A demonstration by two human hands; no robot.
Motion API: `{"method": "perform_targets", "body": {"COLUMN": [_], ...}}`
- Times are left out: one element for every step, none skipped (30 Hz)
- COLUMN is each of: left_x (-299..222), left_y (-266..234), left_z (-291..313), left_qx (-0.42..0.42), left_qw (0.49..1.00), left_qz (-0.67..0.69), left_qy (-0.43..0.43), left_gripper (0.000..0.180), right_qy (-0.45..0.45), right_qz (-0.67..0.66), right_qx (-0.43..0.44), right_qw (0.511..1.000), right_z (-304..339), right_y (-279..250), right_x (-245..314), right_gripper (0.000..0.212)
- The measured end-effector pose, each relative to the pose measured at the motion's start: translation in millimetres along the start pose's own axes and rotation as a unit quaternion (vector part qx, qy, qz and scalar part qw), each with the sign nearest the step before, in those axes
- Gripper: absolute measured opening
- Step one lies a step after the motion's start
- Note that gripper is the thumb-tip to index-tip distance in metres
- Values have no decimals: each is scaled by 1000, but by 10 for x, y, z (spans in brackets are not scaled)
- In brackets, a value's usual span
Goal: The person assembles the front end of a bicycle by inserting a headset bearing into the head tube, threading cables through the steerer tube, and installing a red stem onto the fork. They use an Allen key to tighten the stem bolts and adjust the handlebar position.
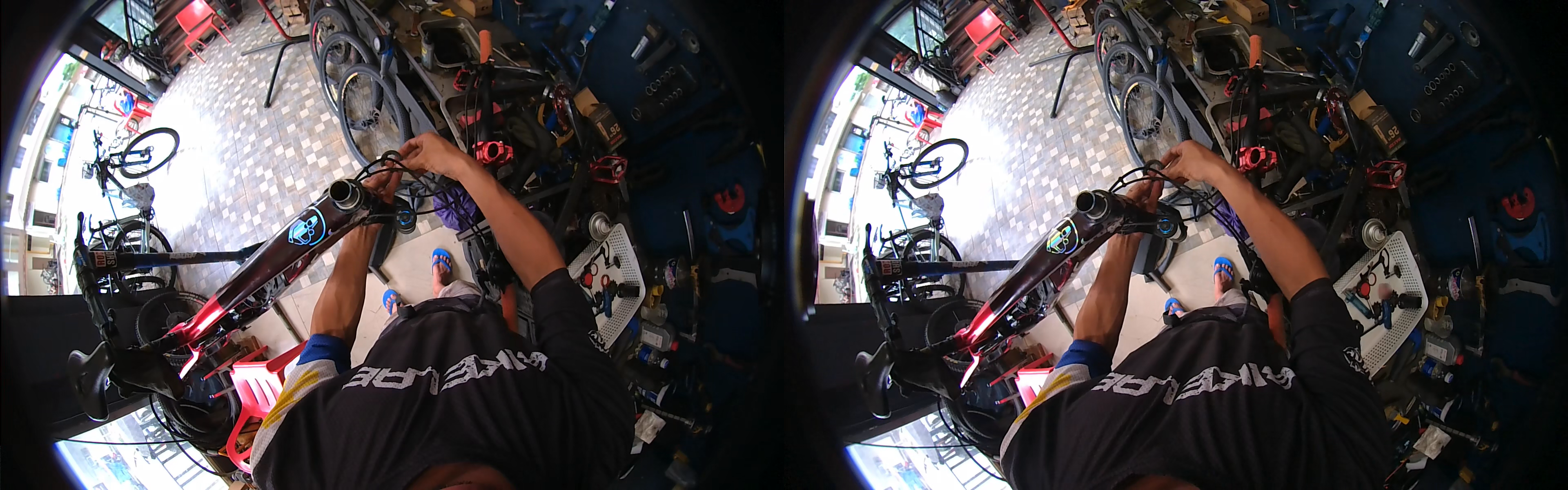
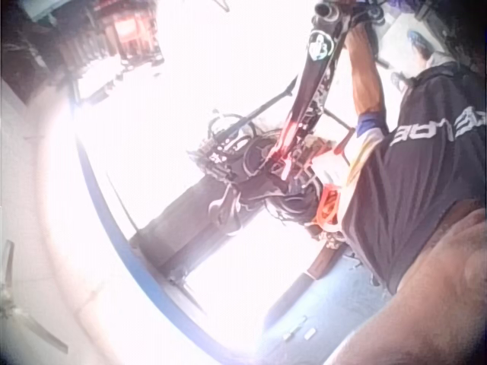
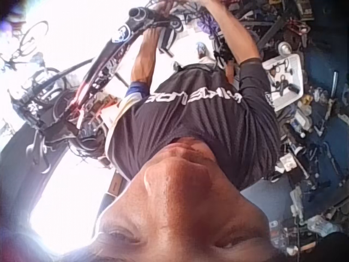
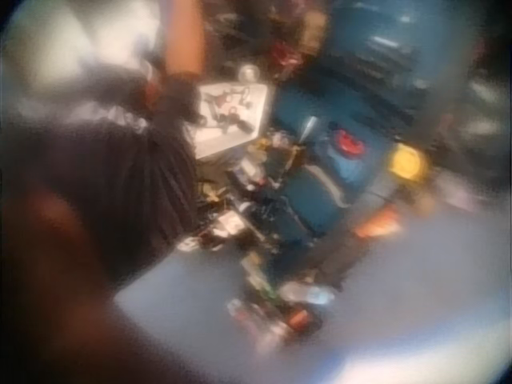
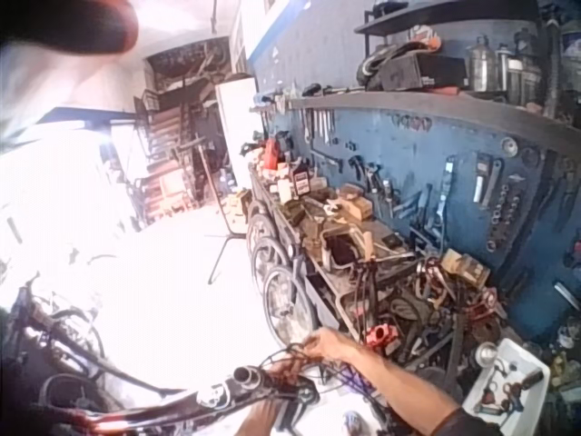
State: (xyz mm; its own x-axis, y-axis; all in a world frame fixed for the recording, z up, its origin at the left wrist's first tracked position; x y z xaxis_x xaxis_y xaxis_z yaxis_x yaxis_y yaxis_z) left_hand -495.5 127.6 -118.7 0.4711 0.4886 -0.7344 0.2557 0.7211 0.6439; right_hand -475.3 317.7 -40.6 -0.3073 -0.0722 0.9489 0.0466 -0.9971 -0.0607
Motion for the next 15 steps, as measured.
{"method": "perform_targets", "body": {"left_x": [2,9,16,25,31,39,45,33,20,5,-1,-7,-11,1,9], "left_y": [3,-40,-78,-118,-111,-106,-102,-53,-4,44,41,40,40,1,-39], "left_z": [-8,-9,-14,-14,-14,-10,-4,5,13,21,23,22,18,4,-12], "left_qx": [8,13,19,25,21,18,13,11,8,6,11,16,22,22,22], "left_qw": [994,995,995,996,996,996,997,995,994,992,992,992,992,991,990], "left_qz": [98,91,83,76,74,72,71,85,99,113,115,118,120,123,127], "left_qy": [-55,-50,-47,-43,-41,-40,-38,-44,-49,-54,-49,-43,-38,-44,-50], "left_gripper": [19,20,20,20,20,19,19,19,19,19,19,19,20,20,20], "right_qy": [-3,5,12,20,22,24,26,29,32,35,38,40,43,45,46], "right_qz": [-6,-1,5,11,2,-6,-15,-15,-15,-15,-14,-13,-12,-12,-11], "right_qx": [1,-4,-9,-13,-17,-20,-23,-20,-17,-15,-18,-22,-26,-21,-17], "right_qw": [1000,1000,1000,1000,1000,999,999,999,999,999,999,999,999,999,999], "right_z": [-15,-2,17,34,48,60,70,69,66,64,63,63,64,66,70], "right_y": [-12,23,61,97,97,99,100,81,60,37,38,36,34,53,76], "right_x": [-32,-4,20,47,53,61,70,56,43,29,38,46,53,74,93], "right_gripper": [30,28,26,24,23,22,20,21,22,23,26,30,34,35,36]}}
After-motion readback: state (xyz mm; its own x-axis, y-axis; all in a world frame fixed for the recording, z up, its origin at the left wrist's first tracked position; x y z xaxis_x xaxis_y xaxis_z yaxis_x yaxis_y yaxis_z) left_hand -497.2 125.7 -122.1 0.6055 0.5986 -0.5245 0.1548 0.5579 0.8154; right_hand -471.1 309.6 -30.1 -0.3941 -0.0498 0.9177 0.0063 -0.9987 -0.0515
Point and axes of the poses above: each hand's wrist, its own z-axis away from the middle knuckle, its own y-axis out of the palm, x = y × z, the point moved 2 cm from there along -z, towards the middle knuckle, and after that the axes turned 6 degrees about -x, right-handed, at the moved point
